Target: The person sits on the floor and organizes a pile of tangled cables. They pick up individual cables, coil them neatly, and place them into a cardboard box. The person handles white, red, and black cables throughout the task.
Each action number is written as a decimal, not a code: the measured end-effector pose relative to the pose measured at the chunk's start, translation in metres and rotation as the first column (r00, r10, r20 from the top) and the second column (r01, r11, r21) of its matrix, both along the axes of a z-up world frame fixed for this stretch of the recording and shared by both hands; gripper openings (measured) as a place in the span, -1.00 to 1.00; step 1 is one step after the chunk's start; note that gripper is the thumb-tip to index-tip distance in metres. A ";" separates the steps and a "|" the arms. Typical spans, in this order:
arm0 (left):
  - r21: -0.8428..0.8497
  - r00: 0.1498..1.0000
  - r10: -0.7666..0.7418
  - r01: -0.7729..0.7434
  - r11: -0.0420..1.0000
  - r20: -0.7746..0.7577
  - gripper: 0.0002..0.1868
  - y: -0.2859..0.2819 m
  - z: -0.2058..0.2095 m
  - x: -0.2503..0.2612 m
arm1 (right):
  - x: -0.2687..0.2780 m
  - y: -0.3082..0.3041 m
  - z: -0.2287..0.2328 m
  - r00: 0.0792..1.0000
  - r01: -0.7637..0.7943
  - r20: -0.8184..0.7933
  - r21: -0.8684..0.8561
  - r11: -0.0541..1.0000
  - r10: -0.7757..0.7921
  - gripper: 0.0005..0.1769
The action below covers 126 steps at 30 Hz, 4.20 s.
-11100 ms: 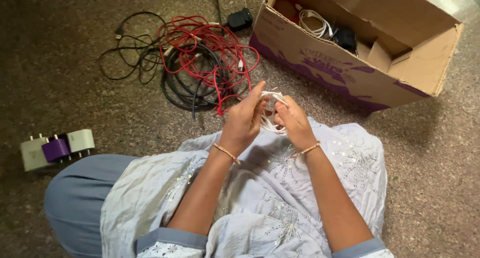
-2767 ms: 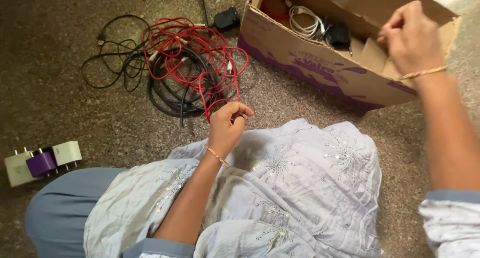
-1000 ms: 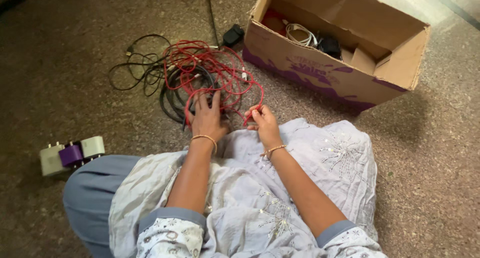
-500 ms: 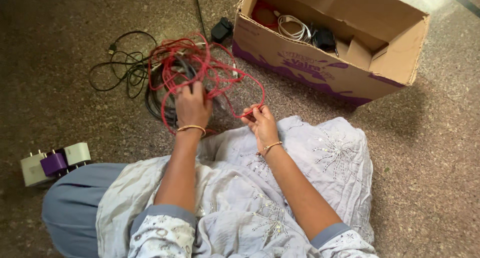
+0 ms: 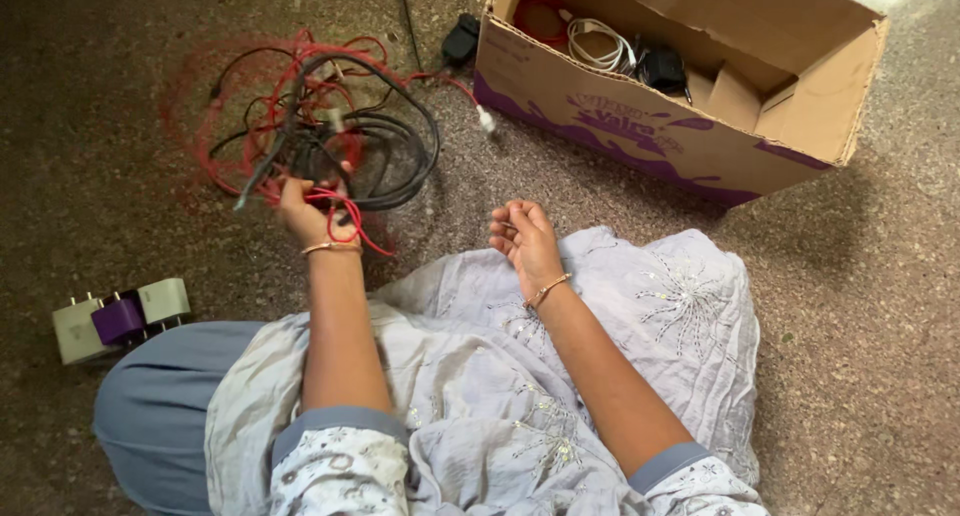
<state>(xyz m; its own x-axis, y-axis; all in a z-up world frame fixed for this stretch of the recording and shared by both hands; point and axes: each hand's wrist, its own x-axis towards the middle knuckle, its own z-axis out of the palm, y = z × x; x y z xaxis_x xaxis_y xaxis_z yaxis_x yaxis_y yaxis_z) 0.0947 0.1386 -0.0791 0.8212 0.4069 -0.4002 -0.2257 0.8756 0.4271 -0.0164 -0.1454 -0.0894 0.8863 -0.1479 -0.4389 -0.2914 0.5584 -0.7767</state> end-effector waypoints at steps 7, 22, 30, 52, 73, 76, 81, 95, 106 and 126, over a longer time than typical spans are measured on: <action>0.619 0.949 0.050 0.164 0.768 -0.313 -0.64 -0.005 -0.058 0.010 | 0.000 0.000 0.003 0.999 -0.026 -0.040 -0.002 1.000 0.026 -0.83; 0.963 0.962 0.231 0.189 -0.191 -0.144 -0.61 0.059 0.154 -0.066 | 0.003 -0.007 -0.017 0.995 0.076 -0.066 -0.054 0.996 -0.079 -0.91; 0.604 0.834 0.147 0.495 -0.625 -0.532 -0.21 0.078 0.103 -0.045 | 0.005 -0.006 -0.012 0.995 0.103 -0.007 -0.067 0.992 -0.104 -0.93; 0.321 0.655 0.224 0.603 -0.730 -0.722 -0.39 0.057 0.119 -0.047 | 0.004 -0.004 -0.018 0.991 0.134 0.002 -0.108 0.985 -0.135 -0.91; 0.595 0.539 -0.252 0.715 -0.368 -0.804 -0.72 0.058 0.136 -0.042 | 0.004 0.008 0.013 0.995 -0.079 -0.075 -0.227 0.971 0.063 -0.69; 0.863 0.714 -0.634 0.485 0.142 -0.297 -0.75 0.056 0.154 -0.045 | 0.002 0.010 0.013 0.993 -0.114 -0.051 -0.251 0.961 0.104 -0.70; 0.832 0.582 -0.735 0.553 0.043 -0.349 -0.78 0.009 0.149 -0.070 | 0.000 0.014 0.017 0.971 -0.226 0.043 -0.170 0.959 0.237 -0.74; 0.818 0.356 -0.816 0.530 -0.226 -0.456 -0.78 -0.031 0.138 -0.075 | -0.006 0.012 0.058 0.937 -0.345 0.160 0.270 0.899 0.311 -0.58; 0.776 0.408 -0.695 0.522 -0.354 -0.592 -0.84 -0.037 0.144 -0.059 | -0.006 0.013 0.073 0.748 -0.663 0.189 0.198 0.721 0.636 -0.52; 0.726 0.366 -0.838 0.686 -0.051 -0.405 -0.71 -0.037 0.104 -0.040 | 0.007 0.024 0.051 0.924 -0.368 0.157 0.126 0.921 0.347 -0.72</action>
